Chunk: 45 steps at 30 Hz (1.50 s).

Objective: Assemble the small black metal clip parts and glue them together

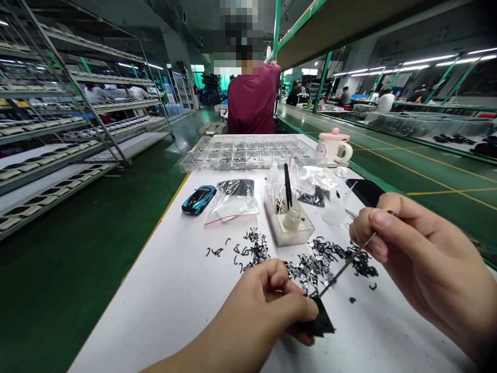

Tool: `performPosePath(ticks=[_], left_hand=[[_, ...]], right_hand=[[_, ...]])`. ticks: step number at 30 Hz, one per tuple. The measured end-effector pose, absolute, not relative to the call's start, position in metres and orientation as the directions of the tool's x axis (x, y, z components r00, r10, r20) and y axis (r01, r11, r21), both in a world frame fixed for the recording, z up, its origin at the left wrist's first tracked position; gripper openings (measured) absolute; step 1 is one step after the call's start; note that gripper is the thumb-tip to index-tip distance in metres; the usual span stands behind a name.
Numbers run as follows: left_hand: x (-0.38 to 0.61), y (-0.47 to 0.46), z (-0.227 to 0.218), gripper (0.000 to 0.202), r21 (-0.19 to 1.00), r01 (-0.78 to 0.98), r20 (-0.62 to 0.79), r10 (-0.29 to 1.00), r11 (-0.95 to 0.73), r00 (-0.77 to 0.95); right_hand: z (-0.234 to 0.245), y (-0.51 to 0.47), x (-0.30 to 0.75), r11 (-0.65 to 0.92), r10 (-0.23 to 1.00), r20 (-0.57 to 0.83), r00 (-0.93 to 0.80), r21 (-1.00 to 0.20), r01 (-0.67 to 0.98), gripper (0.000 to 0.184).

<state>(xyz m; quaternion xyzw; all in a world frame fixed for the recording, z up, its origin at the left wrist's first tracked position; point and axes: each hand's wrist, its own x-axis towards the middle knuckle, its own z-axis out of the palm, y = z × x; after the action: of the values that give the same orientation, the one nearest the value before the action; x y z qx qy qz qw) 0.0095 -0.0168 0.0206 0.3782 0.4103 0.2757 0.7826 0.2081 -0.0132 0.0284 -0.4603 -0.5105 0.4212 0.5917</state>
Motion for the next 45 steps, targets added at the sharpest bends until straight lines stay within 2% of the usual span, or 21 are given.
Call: performPosePath(ticks=[17,25,29,37,41,45], left_hand=[[0.009,-0.016,0.022,0.034,0.831,-0.065,-0.45,0.737,0.552,0.503],[0.008,-0.017,0.024,0.034,0.84,-0.053,-0.446,0.743,0.54,0.5],[0.008,-0.023,0.029,0.028,0.864,-0.052,-0.43,0.788,0.501,0.44],[0.007,-0.023,0.029,0.03,0.896,-0.101,-0.359,0.839,0.433,0.41],[0.005,-0.022,0.032,0.031,0.921,-0.093,-0.31,0.855,0.379,0.416],[0.002,-0.021,0.037,0.029,0.97,-0.031,-0.212,0.905,0.24,0.369]], right_hand=[[0.03,-0.012,0.208,0.226,0.971,0.223,0.08,-0.974,-0.027,0.031],[0.032,-0.003,0.214,0.268,0.958,0.256,0.129,-0.96,-0.086,0.03],[0.032,0.004,0.218,0.299,0.946,0.284,0.158,-0.951,-0.08,0.026],[0.031,0.011,0.217,0.491,0.816,0.507,0.279,-0.861,0.129,0.018],[0.033,0.016,0.207,0.523,0.802,0.558,0.213,-0.829,0.199,0.018],[0.03,0.025,0.198,0.503,0.842,0.533,0.084,-0.832,0.234,0.012]])
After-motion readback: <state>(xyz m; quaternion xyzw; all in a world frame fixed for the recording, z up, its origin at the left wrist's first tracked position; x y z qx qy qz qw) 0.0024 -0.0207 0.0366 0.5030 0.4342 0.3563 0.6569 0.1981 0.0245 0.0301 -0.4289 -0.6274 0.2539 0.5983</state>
